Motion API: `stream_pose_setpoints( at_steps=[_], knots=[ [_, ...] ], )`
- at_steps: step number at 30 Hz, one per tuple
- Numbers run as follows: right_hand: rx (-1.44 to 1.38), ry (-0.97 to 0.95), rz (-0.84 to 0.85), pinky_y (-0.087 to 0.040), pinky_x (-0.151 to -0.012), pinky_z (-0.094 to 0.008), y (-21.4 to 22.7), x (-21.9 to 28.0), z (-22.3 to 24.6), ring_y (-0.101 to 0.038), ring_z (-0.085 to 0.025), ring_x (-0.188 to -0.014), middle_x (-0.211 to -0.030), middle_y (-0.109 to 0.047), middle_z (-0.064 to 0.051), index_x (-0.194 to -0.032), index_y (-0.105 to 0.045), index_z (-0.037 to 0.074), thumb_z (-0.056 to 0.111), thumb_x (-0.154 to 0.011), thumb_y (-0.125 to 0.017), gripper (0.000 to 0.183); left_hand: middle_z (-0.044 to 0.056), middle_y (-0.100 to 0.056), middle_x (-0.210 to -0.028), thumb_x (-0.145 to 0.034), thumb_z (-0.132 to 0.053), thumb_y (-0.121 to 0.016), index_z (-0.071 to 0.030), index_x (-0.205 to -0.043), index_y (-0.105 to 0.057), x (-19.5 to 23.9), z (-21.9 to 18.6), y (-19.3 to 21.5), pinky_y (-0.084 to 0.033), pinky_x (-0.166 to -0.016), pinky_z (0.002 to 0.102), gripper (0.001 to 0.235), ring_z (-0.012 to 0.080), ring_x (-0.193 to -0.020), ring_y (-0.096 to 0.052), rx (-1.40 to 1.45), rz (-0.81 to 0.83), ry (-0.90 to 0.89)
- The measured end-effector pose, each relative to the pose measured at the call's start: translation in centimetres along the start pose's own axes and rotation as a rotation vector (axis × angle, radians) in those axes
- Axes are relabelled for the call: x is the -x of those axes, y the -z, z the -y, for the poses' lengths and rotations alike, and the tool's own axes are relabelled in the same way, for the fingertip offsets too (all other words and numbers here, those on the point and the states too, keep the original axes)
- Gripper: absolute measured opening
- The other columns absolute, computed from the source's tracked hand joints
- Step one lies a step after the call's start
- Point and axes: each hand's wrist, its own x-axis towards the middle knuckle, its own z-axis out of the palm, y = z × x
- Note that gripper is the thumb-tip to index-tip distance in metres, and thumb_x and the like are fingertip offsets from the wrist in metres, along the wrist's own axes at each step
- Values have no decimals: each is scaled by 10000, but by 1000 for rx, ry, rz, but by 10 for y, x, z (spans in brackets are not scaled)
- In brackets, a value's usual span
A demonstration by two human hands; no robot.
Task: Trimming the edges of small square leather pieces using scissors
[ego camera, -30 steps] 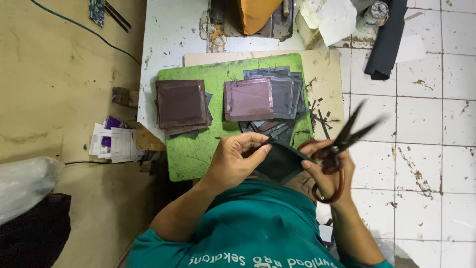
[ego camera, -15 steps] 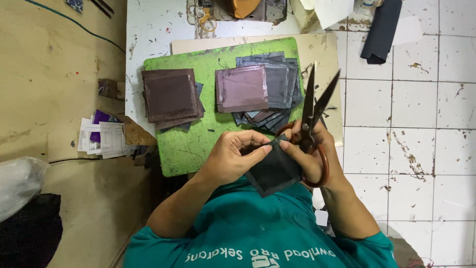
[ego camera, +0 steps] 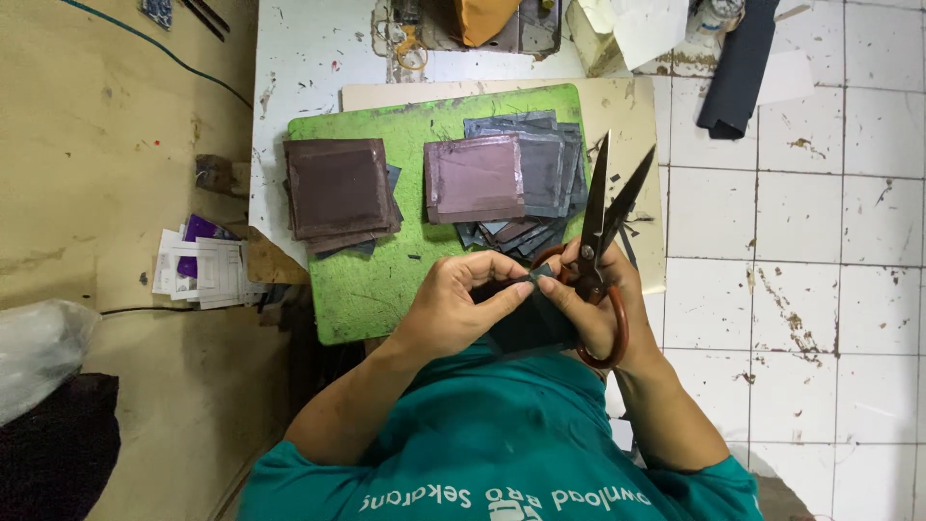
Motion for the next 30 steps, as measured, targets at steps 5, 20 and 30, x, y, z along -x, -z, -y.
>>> stream_pose_setpoints(
  at_steps=[5, 20, 30],
  knots=[
    [101, 67, 22, -573, -743, -343, 2, 2, -7, -675, -174, -850, -926, -734, -161, -1074, -625, -12, 13, -839, -859, 333, 37, -735, -762, -905, -102, -764, -52, -996, -775, 2, 5, 0, -534, -711, 283, 104, 68, -781, -634, -28, -79, -50],
    [205, 174, 185, -581, -685, -395, -30, -2, 8, -703, -254, -815, -858, -725, -187, -1063, -665, 4, 69, -853, -833, 277, 21, -726, -765, -958, -105, -743, -33, -988, -763, 44, 7, 77, -532, -702, 274, 80, 74, -753, -602, -56, -439, -169],
    [-15, 152, 356, -491, -531, -253, -24, -14, 21, -581, -141, -571, -775, -618, -74, -1099, -534, 63, 347, -1047, -564, 290, 224, -431, -1589, -962, -535, -611, -51, -1554, -322, 6, 10, 151, -454, -1143, 496, 817, 388, -1429, -480, -684, -762, -74]
  ],
)
